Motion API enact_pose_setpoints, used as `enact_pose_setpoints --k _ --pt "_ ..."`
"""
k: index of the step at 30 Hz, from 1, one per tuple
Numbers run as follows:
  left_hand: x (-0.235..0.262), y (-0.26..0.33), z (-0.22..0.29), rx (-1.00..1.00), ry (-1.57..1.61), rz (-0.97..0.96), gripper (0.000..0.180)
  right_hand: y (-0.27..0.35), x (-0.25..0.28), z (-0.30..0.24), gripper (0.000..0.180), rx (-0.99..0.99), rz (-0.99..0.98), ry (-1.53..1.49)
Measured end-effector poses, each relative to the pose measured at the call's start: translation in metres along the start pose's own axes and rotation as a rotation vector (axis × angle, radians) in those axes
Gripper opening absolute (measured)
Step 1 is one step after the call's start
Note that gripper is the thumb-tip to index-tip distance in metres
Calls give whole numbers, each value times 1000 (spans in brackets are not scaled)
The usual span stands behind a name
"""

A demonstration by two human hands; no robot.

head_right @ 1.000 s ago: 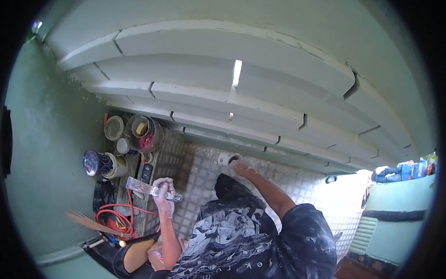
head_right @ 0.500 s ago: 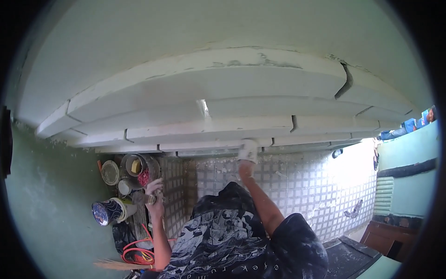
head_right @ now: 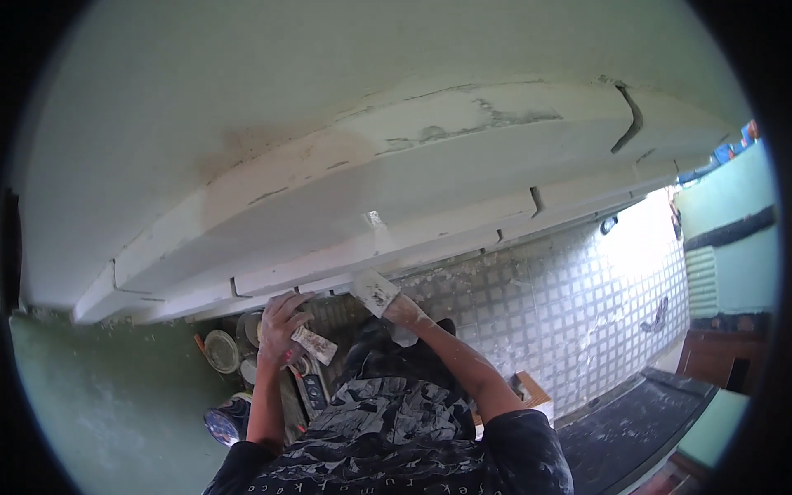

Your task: Applying plaster or filler to a grooved wall using a putty knife and a small container.

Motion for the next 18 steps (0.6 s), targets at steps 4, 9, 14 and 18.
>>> enact_pose_setpoints --k 4,9,14,18 --pt "1 -12 -21 -89 103 -143 11 10 -74 33 49 -220 -116 230" --pt "22 7 -56 -147 294 -221 18 156 -39 113 45 -1275 -221 102" --pt "22 2 -67 -292 414 -359 37 237 33 134 31 -1754 126 273" --pt "20 -19 -67 -393 528 -431 40 232 -67 107 34 -1255 -127 745"
Point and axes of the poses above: each hand's wrist, its own y-axis away from the middle knuckle, its own x-axis out of the back of the hand, z = x × y, the point moved 7 cm from there along -y, towards the middle knuckle, and after that the axes turned 1 degree about -z, right-handed, at the moved point
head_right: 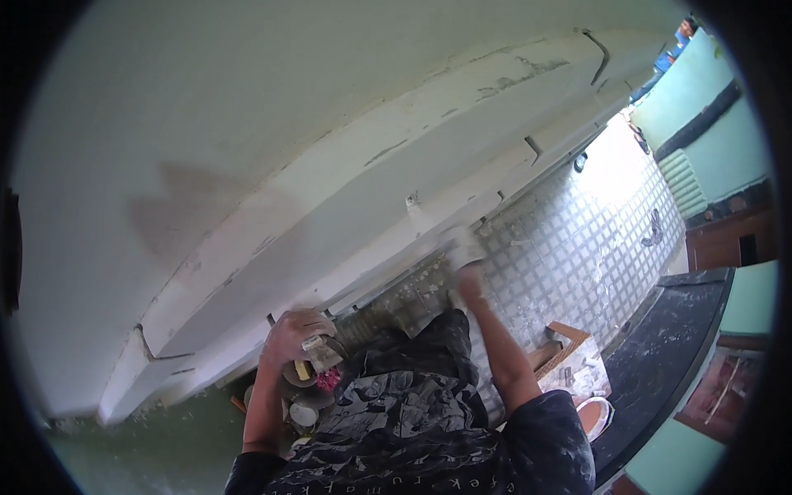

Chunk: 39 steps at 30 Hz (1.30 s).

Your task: Applying plaster or filler to a grooved wall using a putty knife and a small container.

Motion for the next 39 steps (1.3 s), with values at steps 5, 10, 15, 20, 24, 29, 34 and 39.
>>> enact_pose_setpoints --k 5,10,15,20,24,29,34,39 --pt "1 16 -20 34 194 0 33 43 258 -286 44 1051 119 -906" --pt "4 2 -11 -89 304 -64 25 52 161 -308 47 880 29 -745" --pt "10 10 -12 -36 312 20 16 -9 192 -202 41 313 81 -1157" --pt "13 -6 -4 -103 337 52 17 -4 87 -55 29 -582 -151 -394" --pt "16 0 -5 -75 323 98 18 -8 147 -90 31 -314 308 -787" --pt "14 -2 -4 -81 292 115 18 -20 205 -170 39 174 191 -910" --pt "13 4 -1 -70 206 117 17 -52 206 -91 33 208 427 -811" --pt "9 -16 11 -31 161 111 15 -55 7 89 23 -731 93 -438"
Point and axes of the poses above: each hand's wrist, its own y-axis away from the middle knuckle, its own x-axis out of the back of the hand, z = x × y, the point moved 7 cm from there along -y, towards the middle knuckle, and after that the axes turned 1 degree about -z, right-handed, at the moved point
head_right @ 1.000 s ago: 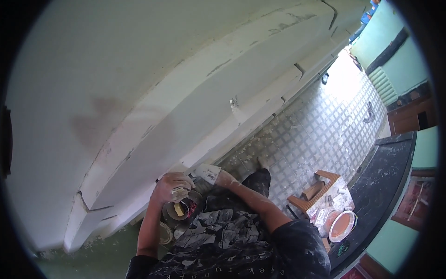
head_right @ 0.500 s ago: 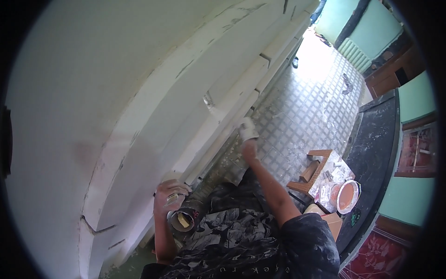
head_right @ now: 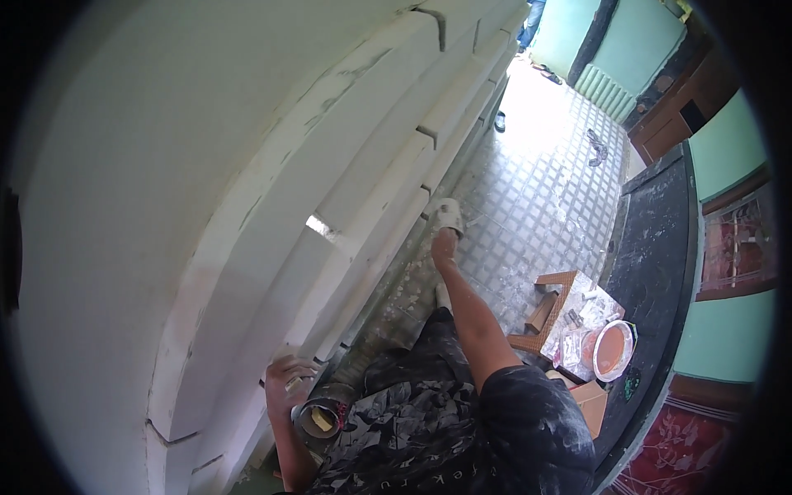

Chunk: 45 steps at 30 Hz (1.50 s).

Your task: Applying plaster or filler to a grooved wall using a putty knife and a small container.

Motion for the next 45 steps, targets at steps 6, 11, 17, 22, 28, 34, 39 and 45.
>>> enact_pose_setpoints --k 6,11,17,22,28,34,39,45 --pt "-12 -21 0 103 -56 11 14 92 -57 -58 33 731 -64 -256" --pt "-13 -65 17 115 -87 29 16 88 3 -126 22 617 46 -121" --pt "-34 -104 -5 121 1 100 16 43 -6 -15 29 -370 427 -18" --pt "-28 -80 -25 264 62 237 10 -23 -17 -53 41 -447 -344 -1488" --pt "-29 -98 -20 267 10 256 9 -62 -24 -46 39 -404 -318 -1362" --pt "-29 -89 -27 285 -43 324 12 -66 -2 -51 49 -416 -519 -1415" --pt "-28 -88 -27 296 -46 341 12 -75 -2 -47 52 -363 -739 -1441" --pt "-26 -85 -24 269 -83 315 12 -59 -2 -73 44 -295 -863 -1180"
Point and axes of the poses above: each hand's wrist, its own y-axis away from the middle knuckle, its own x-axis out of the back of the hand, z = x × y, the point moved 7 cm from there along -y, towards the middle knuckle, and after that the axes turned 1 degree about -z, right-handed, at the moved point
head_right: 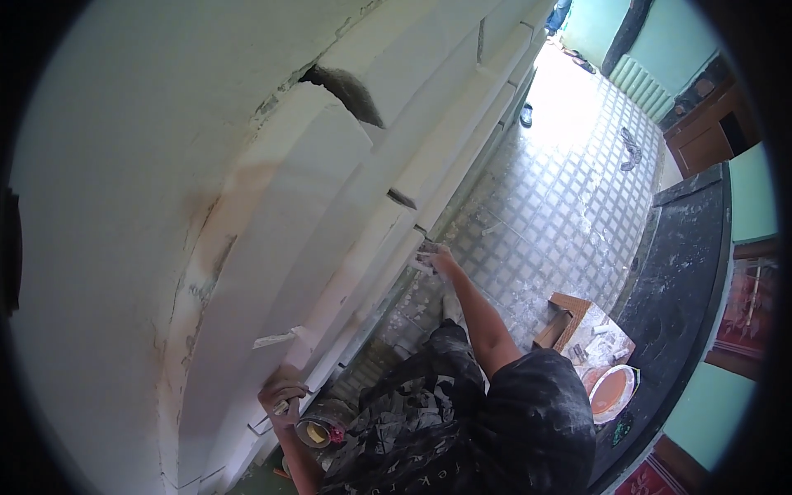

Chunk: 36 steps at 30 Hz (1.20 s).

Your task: Applying plaster or filler to a grooved wall using a putty knife and a small container.

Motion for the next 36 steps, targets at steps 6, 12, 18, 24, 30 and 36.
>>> enact_pose_setpoints --k 6,12,18,24,30,36 --pt "-7 -8 6 -37 24 -39 11 -33 29 40 40 188 201 -27" --pt "-5 -9 12 -60 35 -15 15 -15 6 4 36 112 146 -70" --pt "-3 -6 7 -36 71 -55 13 -14 11 21 35 87 93 -116" --pt "3 0 -1 1 90 -82 13 11 -43 45 36 -16 56 -326" --pt "-4 -2 -7 -37 188 -88 13 12 -34 54 37 -45 58 -121" --pt "-7 1 -16 -43 221 -96 14 34 -52 49 30 -83 -43 -71"
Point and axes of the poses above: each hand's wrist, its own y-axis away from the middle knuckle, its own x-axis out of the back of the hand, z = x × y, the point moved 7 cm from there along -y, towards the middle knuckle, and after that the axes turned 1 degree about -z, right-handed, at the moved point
